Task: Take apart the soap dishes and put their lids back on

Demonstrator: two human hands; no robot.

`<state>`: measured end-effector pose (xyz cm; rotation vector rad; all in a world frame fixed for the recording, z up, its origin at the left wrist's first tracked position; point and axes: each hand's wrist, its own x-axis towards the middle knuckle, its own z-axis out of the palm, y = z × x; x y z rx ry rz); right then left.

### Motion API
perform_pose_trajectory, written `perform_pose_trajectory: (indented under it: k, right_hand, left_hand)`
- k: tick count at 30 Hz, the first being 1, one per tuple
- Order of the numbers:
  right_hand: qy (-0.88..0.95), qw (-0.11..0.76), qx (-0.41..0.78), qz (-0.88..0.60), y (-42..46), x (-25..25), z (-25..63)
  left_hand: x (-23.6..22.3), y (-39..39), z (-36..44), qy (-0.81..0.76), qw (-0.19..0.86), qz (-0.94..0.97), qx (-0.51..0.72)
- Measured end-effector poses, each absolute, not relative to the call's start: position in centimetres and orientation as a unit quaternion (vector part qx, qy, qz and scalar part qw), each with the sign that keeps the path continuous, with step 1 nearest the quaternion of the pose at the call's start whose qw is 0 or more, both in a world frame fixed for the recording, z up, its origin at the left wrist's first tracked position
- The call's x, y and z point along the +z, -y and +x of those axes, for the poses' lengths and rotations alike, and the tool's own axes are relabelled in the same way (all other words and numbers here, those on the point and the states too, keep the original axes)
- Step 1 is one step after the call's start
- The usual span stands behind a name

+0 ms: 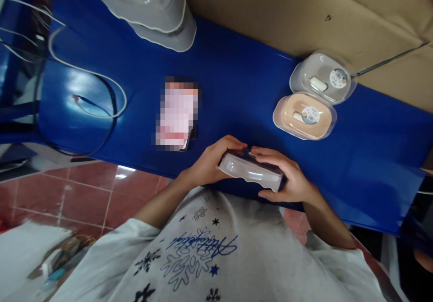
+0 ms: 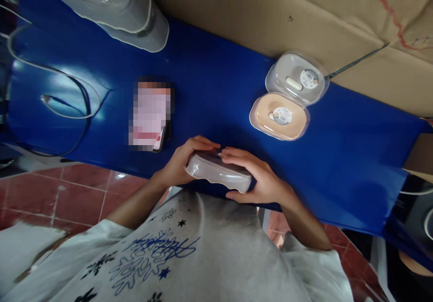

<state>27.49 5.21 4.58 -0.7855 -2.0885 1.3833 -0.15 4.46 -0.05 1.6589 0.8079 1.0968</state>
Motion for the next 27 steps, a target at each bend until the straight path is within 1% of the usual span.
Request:
perform_pose_trajectory:
  k: [3, 8, 12, 21, 25, 27]
  right_hand:
    - [0.75, 0.27, 0.525, -0.299, -5.2, 4.3, 27.7]
    - [0.674, 0.293, 0.612, -0.292, -5.1, 4.0, 28.0]
    - [0.672, 0.287, 0.601, -0.323, -5.1, 4.2, 28.0]
    - [0.709, 0.26, 0.589, -0.287, -5.6, 3.9, 28.5]
    - [0.719, 0.252, 0.589, -0.269, -5.1, 3.5, 28.3]
    - [0.715, 0.258, 0.585, -0.284, -4.6, 3.2, 28.0]
  left_hand:
    - [-0.1, -4.2, 0.2, -0.338, 0.468, 0.674, 0.461]
    - [0.0, -3.7, 0.8, -0.342, 0.434, 0.672, 0.493]
    - [-0.2, -3.5, 0.9, -0.35, 0.394, 0.678, 0.513]
    - [0.1, -3.5, 0.5, -0.341, 0.405, 0.689, 0.495]
    - [-0.1, -3.7, 0.2, -0.35, 0.388, 0.687, 0.505]
    - [-0.3, -3.7, 0.1, -0.365, 0.372, 0.686, 0.508]
